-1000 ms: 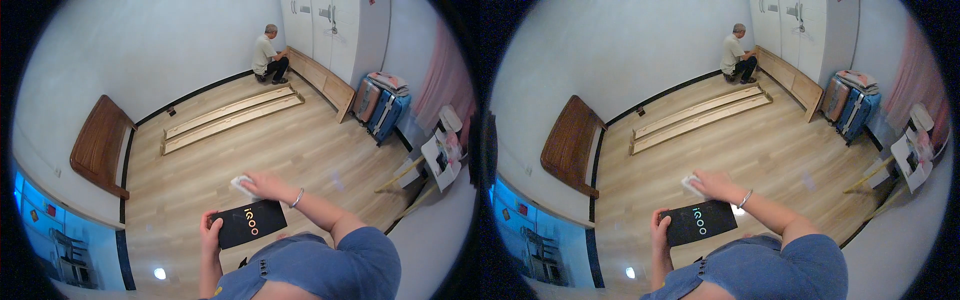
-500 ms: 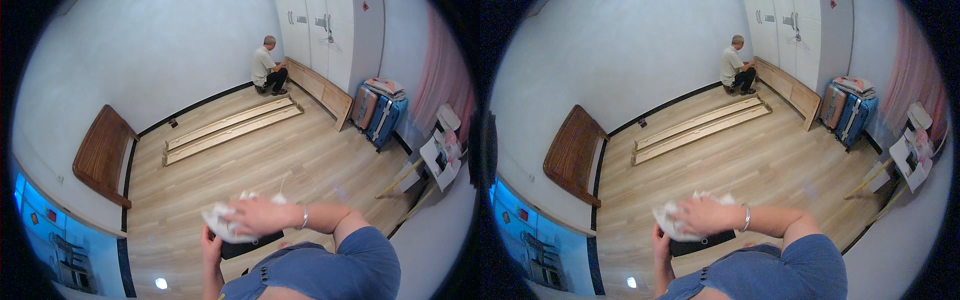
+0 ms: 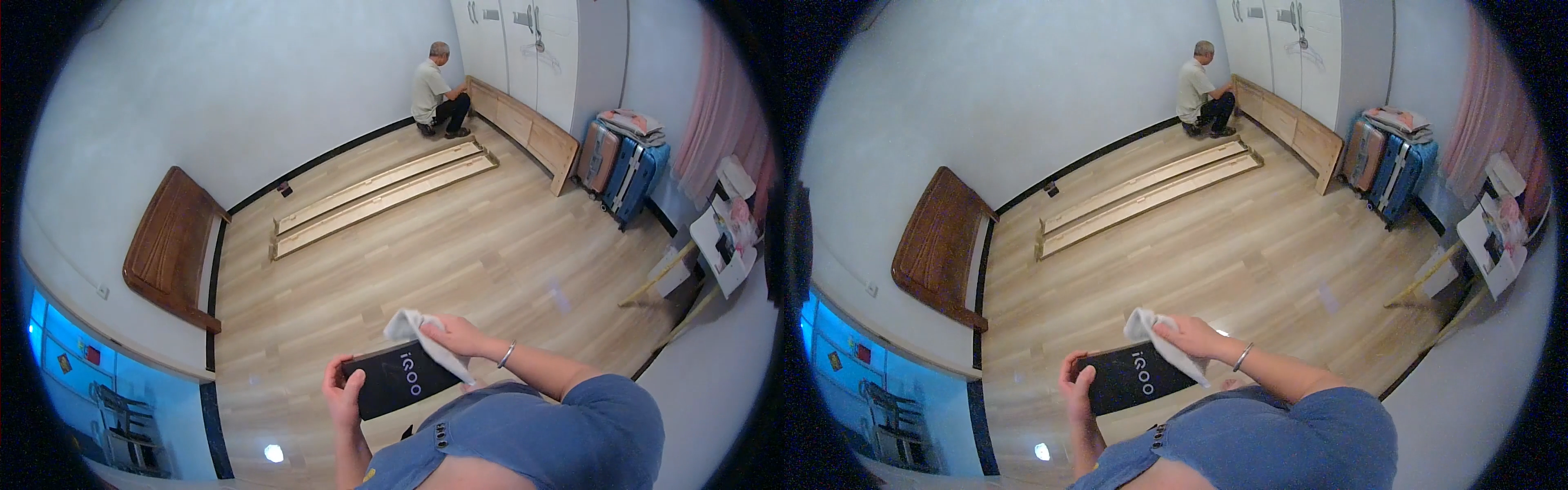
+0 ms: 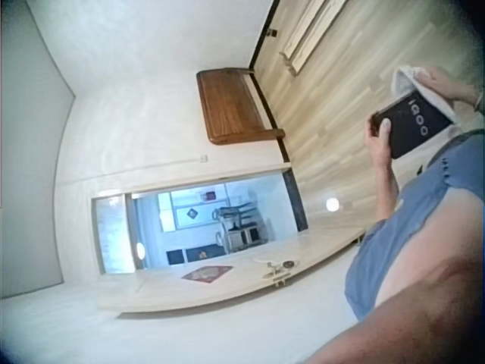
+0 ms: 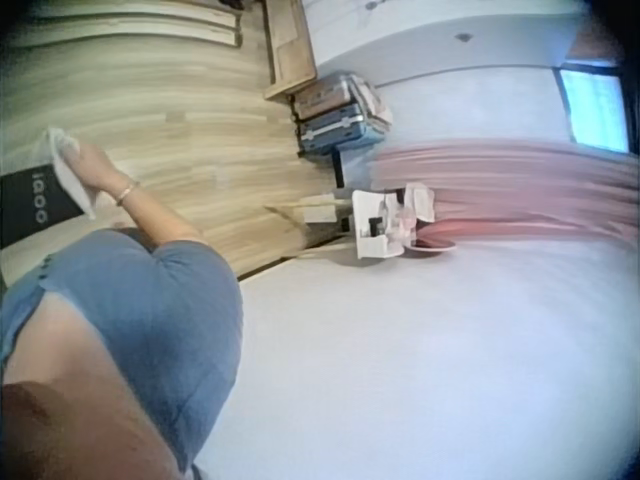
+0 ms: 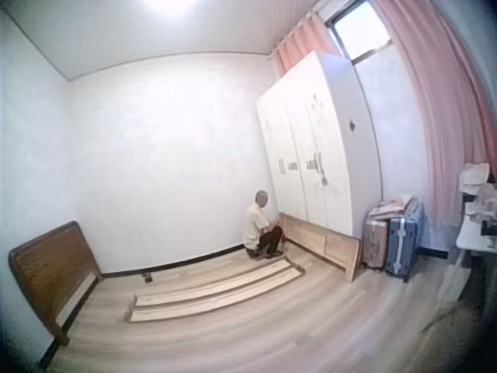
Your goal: The person wipes a black box with a cloth and assists another person in assembling a wooden bed frame by holding a wooden rail in place.
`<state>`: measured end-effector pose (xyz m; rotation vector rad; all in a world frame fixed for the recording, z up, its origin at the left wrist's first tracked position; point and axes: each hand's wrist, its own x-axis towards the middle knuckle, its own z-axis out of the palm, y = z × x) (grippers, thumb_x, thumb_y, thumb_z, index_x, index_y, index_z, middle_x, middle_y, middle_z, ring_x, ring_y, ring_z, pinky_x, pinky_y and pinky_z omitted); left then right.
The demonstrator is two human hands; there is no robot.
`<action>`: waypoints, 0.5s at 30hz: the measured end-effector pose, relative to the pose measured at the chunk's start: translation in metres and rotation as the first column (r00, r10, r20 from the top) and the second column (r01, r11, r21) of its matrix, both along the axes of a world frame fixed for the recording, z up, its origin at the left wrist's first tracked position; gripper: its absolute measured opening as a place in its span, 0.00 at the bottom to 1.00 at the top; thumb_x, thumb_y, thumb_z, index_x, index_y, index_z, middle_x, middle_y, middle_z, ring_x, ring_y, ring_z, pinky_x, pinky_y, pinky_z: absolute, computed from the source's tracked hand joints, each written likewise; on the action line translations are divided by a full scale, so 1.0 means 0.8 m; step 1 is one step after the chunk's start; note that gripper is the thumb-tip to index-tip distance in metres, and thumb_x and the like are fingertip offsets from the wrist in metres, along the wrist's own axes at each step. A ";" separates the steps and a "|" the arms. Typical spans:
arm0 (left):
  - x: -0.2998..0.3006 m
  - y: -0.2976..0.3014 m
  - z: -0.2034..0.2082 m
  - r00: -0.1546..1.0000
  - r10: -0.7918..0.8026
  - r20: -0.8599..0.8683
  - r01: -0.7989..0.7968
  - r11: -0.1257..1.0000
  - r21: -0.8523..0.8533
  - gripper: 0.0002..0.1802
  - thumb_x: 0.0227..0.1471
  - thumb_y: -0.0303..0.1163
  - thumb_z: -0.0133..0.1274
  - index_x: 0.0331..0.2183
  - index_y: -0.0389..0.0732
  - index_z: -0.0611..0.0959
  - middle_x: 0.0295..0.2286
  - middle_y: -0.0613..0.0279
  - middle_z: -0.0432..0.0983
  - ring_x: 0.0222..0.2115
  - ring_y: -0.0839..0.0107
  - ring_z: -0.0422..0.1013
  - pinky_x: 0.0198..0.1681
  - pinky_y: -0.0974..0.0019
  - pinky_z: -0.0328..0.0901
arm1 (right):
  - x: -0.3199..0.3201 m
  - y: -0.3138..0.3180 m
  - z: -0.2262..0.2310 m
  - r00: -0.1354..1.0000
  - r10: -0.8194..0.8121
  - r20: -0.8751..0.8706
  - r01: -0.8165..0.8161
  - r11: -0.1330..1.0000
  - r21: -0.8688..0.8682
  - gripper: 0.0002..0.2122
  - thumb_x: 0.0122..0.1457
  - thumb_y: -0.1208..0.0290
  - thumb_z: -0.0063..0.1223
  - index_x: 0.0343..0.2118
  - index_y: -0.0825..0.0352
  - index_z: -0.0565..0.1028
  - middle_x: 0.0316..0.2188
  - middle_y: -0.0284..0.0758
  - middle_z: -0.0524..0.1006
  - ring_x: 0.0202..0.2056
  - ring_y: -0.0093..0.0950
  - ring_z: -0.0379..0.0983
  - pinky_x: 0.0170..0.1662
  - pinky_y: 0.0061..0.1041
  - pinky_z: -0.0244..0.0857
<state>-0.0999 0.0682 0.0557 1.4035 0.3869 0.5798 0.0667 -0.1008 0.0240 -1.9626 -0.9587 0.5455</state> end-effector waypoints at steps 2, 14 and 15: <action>0.003 -0.005 0.016 0.999 0.032 -0.018 -0.033 0.999 -0.018 0.18 0.38 0.24 0.50 0.37 0.35 0.70 0.32 0.58 0.70 0.32 0.73 0.65 0.38 0.71 0.60 | 0.000 -0.005 -0.009 0.929 -0.105 -0.356 0.177 0.968 0.176 0.23 0.55 0.49 0.31 0.34 0.65 0.71 0.25 0.37 0.73 0.29 0.27 0.70 0.34 0.25 0.62; 0.016 -0.022 -0.023 0.947 0.234 0.220 -0.242 0.970 0.014 0.17 0.41 0.28 0.50 0.36 0.36 0.68 0.34 0.54 0.67 0.34 0.70 0.65 0.37 0.70 0.61 | -0.007 -0.004 -0.006 0.511 -0.021 -0.859 0.554 0.772 0.310 0.19 0.57 0.56 0.36 0.43 0.67 0.64 0.33 0.32 0.71 0.33 0.21 0.67 0.37 0.21 0.62; 0.014 -0.025 -0.026 0.972 0.186 0.144 -0.201 0.975 0.098 0.16 0.39 0.28 0.52 0.34 0.37 0.68 0.36 0.54 0.66 0.35 0.71 0.64 0.37 0.69 0.61 | 0.002 -0.001 -0.009 0.478 0.037 -0.878 0.605 0.710 0.359 0.17 0.57 0.58 0.37 0.41 0.67 0.65 0.32 0.31 0.71 0.32 0.20 0.68 0.35 0.19 0.63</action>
